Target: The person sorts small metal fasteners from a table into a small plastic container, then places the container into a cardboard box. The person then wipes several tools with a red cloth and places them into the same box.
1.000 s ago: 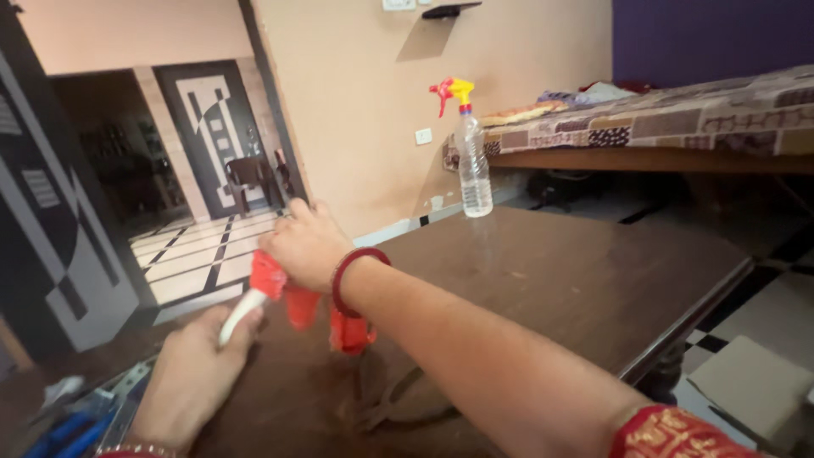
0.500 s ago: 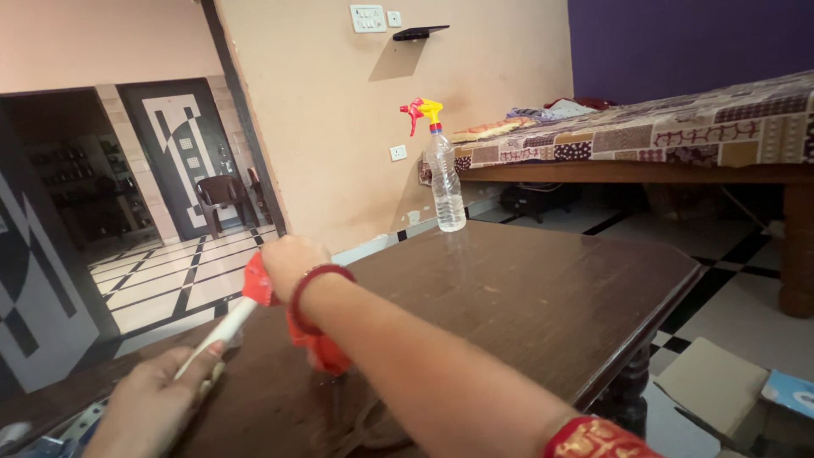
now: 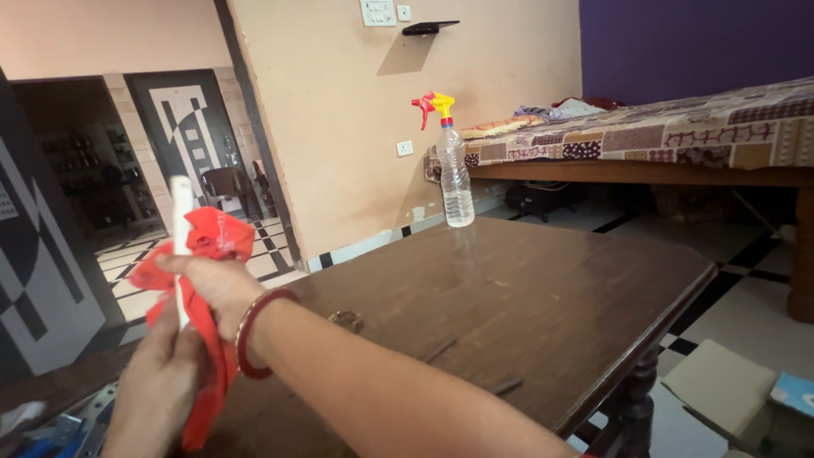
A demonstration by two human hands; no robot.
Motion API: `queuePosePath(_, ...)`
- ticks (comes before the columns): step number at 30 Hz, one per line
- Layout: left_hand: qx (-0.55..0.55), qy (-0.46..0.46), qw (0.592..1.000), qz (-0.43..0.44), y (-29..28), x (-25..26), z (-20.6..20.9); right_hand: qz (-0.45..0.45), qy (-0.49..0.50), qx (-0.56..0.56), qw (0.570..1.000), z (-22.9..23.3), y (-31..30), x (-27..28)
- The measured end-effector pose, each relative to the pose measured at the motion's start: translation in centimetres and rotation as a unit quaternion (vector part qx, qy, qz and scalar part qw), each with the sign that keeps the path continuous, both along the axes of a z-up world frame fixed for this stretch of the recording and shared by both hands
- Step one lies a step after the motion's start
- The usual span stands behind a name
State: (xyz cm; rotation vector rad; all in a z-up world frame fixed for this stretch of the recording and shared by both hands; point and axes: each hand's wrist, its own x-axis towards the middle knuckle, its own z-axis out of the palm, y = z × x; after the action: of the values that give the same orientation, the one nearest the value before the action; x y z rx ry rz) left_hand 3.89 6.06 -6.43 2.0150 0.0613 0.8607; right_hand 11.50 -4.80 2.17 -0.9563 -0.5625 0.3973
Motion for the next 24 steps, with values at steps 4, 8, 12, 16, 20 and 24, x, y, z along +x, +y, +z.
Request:
queuePosePath(4, 0.249, -0.105, 0.960, 0.074, 0.4, -0.2, 1.2, -0.090, -0.121, -0.020, 0.988, -1.0, -0.7, -0.3)
queuePosePath(8, -0.247, -0.100, 0.964, -0.019, 1.1, -1.0, 2.0, -0.156, -0.299, -0.173, 0.925, -0.9, -2.4, -1.0)
queuePosePath(12, -0.335, -0.059, 0.938, -0.069, 1.4, -2.0, 2.4, -0.162, -0.467, -0.411, 0.766, -0.4, -3.9, -5.5)
queuePosePath(16, -0.434, -0.059, 0.891, -0.123, 1.2, -3.8, 2.1, -0.181, -0.527, -0.485, 0.675, -0.4, -3.8, -9.2)
queuePosePath(20, -0.434, -0.070, 0.878, -0.189, 1.1, -3.5, 2.1, -0.172, -0.534, -0.514, 0.650, -1.0, -3.3, -9.0)
queuePosePath(24, -0.577, -0.141, 0.781, -0.192, 1.7, -2.0, 2.2, -0.014, -0.646, -0.292, 0.705, -2.0, -4.5, -6.4)
